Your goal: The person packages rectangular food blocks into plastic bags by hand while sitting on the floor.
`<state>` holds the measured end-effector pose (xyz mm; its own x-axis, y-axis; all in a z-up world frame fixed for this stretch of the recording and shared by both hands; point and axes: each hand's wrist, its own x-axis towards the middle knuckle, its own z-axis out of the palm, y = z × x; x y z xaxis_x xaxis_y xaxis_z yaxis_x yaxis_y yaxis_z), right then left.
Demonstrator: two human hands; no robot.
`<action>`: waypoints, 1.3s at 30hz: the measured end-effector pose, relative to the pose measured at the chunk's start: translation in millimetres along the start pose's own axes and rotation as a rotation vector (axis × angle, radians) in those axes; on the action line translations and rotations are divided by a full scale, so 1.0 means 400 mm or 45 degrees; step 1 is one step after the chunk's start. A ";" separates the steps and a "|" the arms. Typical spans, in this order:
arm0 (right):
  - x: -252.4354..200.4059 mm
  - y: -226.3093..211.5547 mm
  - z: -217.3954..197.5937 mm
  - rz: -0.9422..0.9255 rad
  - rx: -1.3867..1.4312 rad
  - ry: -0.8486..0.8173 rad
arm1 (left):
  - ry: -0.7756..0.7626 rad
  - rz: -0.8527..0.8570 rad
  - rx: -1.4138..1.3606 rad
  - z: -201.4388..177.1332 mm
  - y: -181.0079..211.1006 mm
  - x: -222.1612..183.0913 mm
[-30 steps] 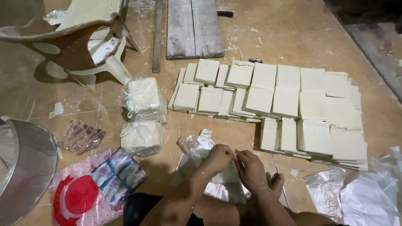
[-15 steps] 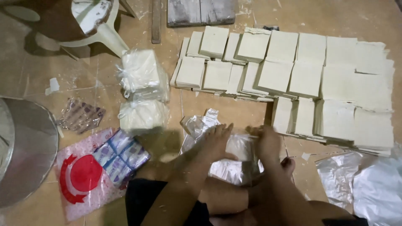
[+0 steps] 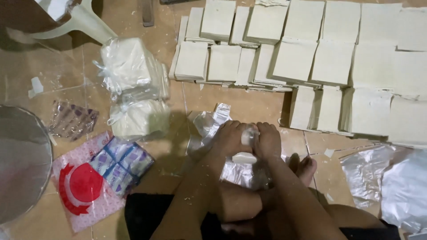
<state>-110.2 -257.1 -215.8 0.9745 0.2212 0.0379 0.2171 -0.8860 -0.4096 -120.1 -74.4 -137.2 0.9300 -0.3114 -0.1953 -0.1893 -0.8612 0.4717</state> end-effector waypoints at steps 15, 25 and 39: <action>-0.036 -0.055 -0.061 0.076 0.110 -0.162 | -0.135 0.081 0.039 0.120 -0.020 -0.017; -0.007 0.012 -0.111 0.446 0.260 -0.272 | 0.150 0.039 -0.356 0.041 -0.105 -0.021; 0.043 -0.068 -0.399 0.390 0.649 -0.660 | 0.297 -0.233 -0.547 -0.027 -0.060 0.007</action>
<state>-90.3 -294.1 -58.6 0.8087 0.2703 -0.5225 -0.2317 -0.6700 -0.7053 -109.5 -50.5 -139.7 0.9905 -0.0316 -0.1337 0.0834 -0.6352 0.7678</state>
